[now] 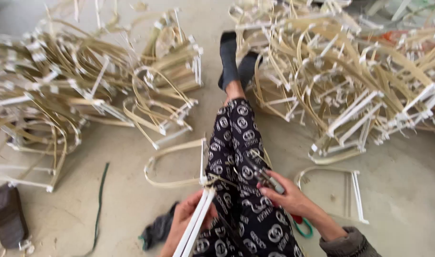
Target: Trimming and adjusting bamboo furniture components using hand cutters on a workshop floor.
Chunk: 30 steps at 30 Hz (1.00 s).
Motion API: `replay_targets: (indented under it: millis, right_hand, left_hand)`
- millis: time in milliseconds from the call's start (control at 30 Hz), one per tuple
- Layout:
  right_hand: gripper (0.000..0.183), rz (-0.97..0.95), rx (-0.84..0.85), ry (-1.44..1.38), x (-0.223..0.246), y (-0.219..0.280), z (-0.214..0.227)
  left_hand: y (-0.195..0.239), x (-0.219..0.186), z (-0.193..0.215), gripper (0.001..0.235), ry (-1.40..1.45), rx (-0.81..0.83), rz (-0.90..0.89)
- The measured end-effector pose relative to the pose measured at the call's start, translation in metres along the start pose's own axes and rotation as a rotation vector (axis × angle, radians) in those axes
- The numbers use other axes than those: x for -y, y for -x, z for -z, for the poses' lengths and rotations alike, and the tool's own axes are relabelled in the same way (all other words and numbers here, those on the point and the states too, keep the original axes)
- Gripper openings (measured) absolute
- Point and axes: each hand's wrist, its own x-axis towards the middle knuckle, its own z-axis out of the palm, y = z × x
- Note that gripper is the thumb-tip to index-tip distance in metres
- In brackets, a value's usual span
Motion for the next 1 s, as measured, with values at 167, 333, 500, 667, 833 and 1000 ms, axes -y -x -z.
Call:
replay_targets:
  millis: [167, 333, 500, 667, 833, 1000]
  right_hand:
    - [0.034, 0.229, -0.033, 0.153, 0.042, 0.051, -0.026]
    - [0.037, 0.667, -0.126, 0.505, 0.09, 0.077, -0.035]
    - [0.04, 0.873, -0.177, 0.562, 0.092, 0.072, -0.042]
    - [0.04, 0.76, -0.025, 0.466, 0.071, 0.064, -0.035]
    - [0.034, 0.707, -0.144, 0.519, 0.086, 0.064, -0.042]
    - [0.039, 0.452, -0.096, 0.309, 0.078, 0.077, -0.041]
  left_hand:
    - [-0.003, -0.009, -0.033, 0.034, -0.165, -0.08, -0.011]
    - [-0.008, -0.023, -0.059, 0.03, -0.341, -0.018, -0.127]
    - [-0.006, -0.025, -0.067, 0.028, -0.385, 0.006, -0.096]
    - [-0.01, -0.019, -0.063, 0.027, -0.395, -0.029, -0.09]
    - [-0.012, -0.016, -0.061, 0.025, -0.368, 0.015, -0.131]
    - [-0.012, -0.022, -0.06, 0.027, -0.444, -0.051, -0.077]
